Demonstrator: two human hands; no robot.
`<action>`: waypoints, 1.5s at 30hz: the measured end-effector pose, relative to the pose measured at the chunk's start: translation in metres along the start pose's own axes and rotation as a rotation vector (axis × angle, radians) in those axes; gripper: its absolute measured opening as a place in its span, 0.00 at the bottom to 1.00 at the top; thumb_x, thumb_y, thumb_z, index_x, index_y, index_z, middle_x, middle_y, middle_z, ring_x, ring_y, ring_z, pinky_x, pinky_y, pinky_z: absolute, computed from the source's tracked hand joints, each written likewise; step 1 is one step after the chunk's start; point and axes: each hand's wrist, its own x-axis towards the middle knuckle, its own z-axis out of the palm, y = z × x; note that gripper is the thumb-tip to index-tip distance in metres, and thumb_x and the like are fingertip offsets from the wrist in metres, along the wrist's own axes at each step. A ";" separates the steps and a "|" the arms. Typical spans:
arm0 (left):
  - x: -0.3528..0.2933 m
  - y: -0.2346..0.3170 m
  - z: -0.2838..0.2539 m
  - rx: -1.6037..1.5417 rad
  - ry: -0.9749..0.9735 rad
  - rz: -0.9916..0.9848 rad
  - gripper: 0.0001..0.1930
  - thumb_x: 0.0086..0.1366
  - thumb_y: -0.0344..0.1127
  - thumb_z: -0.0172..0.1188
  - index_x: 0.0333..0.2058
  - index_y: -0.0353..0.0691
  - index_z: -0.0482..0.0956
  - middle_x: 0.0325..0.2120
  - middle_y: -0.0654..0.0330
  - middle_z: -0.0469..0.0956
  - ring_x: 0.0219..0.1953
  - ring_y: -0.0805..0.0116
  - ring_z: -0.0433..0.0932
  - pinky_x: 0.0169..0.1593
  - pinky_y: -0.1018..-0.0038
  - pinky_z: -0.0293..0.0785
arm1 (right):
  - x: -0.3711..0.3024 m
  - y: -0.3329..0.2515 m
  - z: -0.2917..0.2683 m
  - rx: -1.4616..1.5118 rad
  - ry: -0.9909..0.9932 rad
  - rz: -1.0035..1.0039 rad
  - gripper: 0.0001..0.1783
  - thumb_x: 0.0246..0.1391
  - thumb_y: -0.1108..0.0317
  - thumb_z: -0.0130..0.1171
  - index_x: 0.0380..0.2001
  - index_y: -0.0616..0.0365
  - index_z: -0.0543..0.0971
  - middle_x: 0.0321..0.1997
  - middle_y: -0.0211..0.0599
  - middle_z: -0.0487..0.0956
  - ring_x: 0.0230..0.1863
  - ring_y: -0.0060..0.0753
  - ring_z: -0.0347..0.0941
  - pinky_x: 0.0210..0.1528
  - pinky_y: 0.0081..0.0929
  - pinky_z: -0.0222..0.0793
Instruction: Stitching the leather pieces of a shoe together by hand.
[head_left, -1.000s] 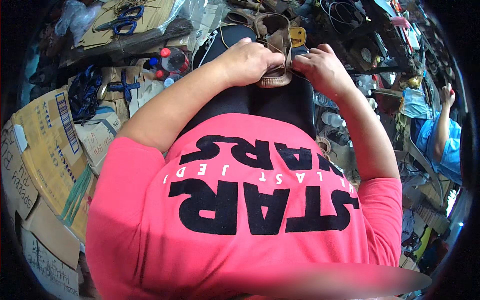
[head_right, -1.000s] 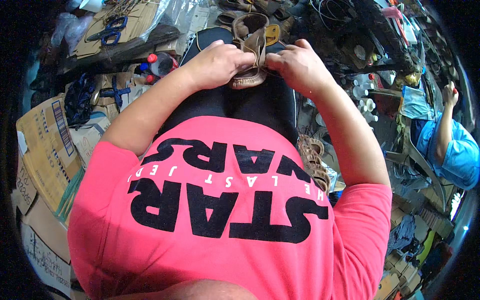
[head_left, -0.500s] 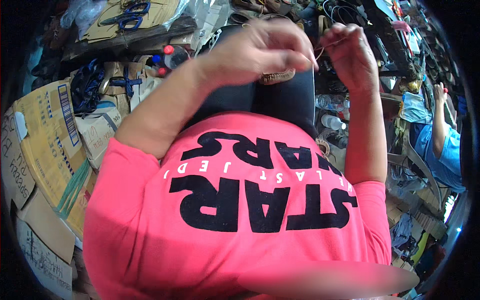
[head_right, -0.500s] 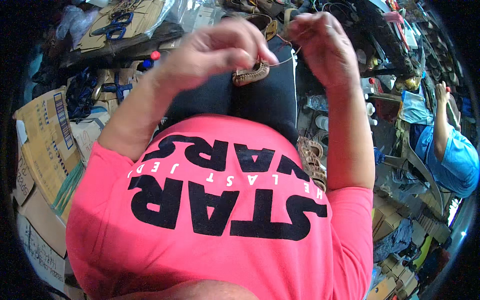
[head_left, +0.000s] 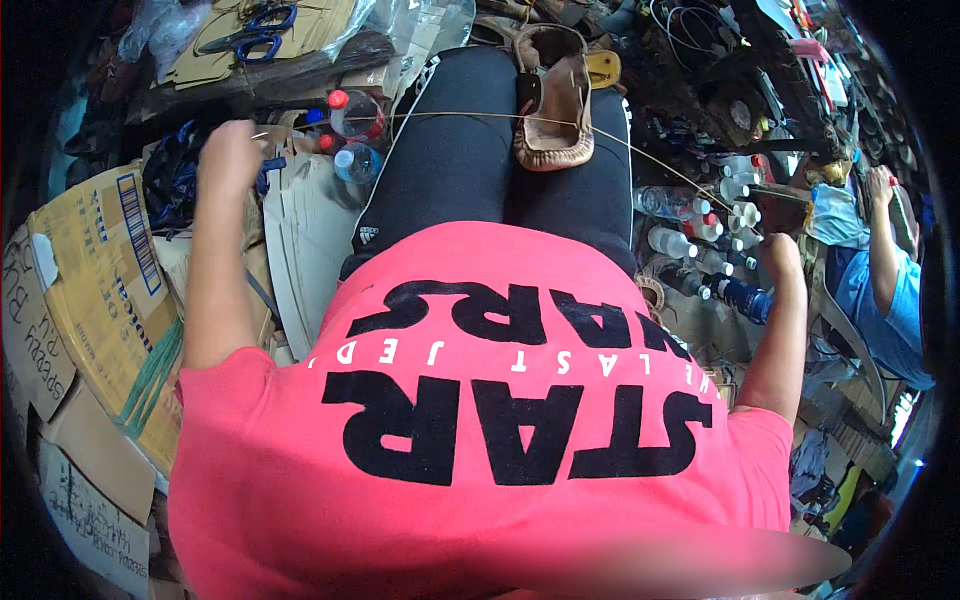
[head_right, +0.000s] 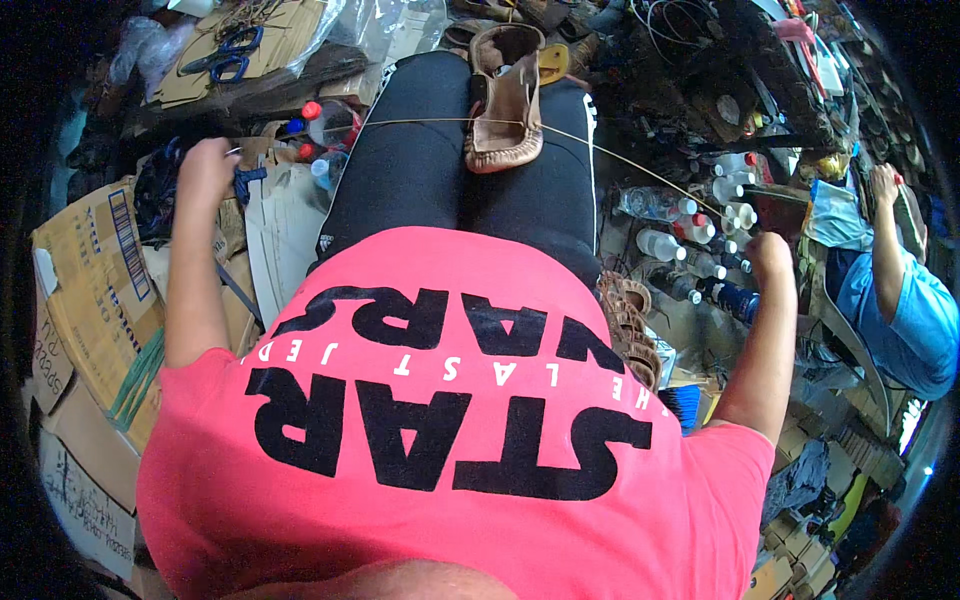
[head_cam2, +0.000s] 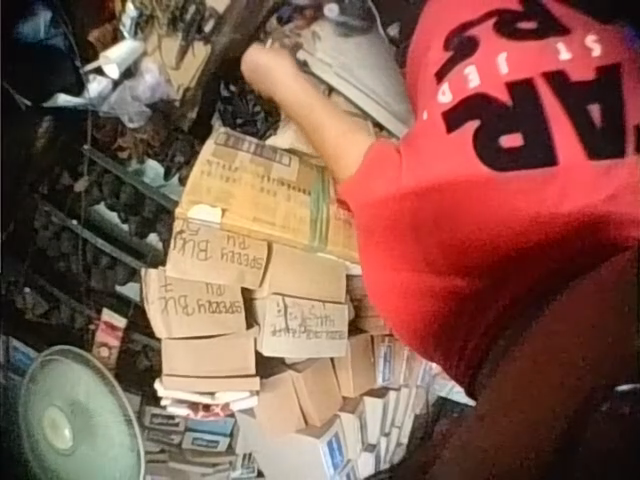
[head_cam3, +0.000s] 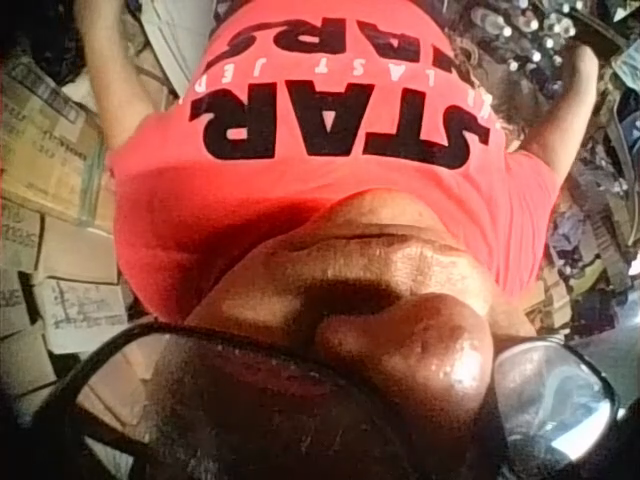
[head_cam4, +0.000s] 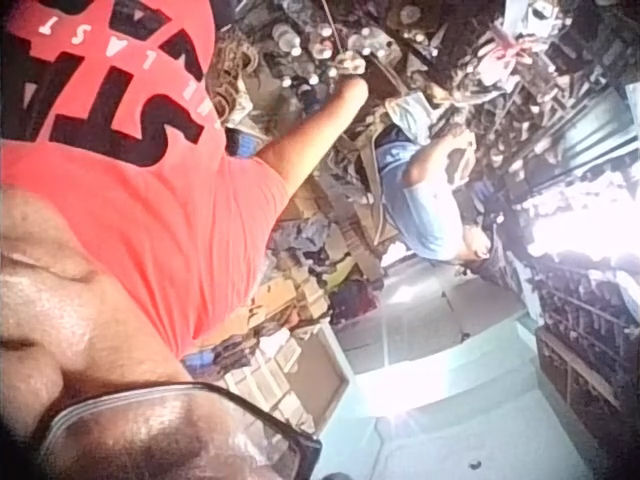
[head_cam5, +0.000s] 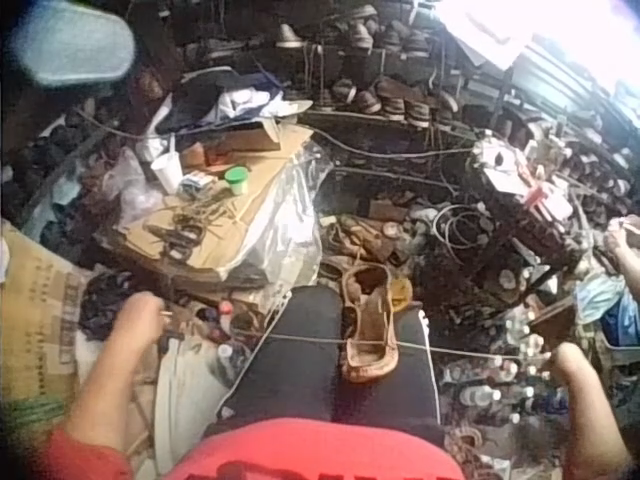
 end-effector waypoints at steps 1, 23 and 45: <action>-0.006 0.037 -0.014 -0.176 0.139 0.124 0.12 0.52 0.36 0.62 0.34 0.38 0.80 0.29 0.51 0.75 0.37 0.49 0.75 0.42 0.60 0.71 | 0.001 -0.017 0.004 -0.009 0.024 0.007 0.14 0.44 0.61 0.59 0.33 0.56 0.81 0.33 0.49 0.80 0.35 0.52 0.77 0.38 0.41 0.71; 0.051 0.281 -0.042 -1.140 -0.509 0.969 0.11 0.55 0.38 0.63 0.34 0.36 0.81 0.31 0.60 0.75 0.38 0.70 0.74 0.45 0.74 0.69 | -0.008 -0.281 -0.125 1.068 0.074 -0.913 0.09 0.46 0.81 0.60 0.32 0.58 0.82 0.32 0.26 0.72 0.38 0.19 0.69 0.42 0.18 0.66; 0.059 0.288 -0.049 -0.742 -0.409 1.096 0.12 0.49 0.29 0.65 0.36 0.40 0.81 0.31 0.57 0.77 0.38 0.62 0.76 0.44 0.70 0.71 | -0.071 -0.311 -0.155 0.081 0.592 -0.906 0.11 0.44 0.74 0.51 0.30 0.52 0.81 0.32 0.40 0.75 0.40 0.44 0.72 0.44 0.36 0.64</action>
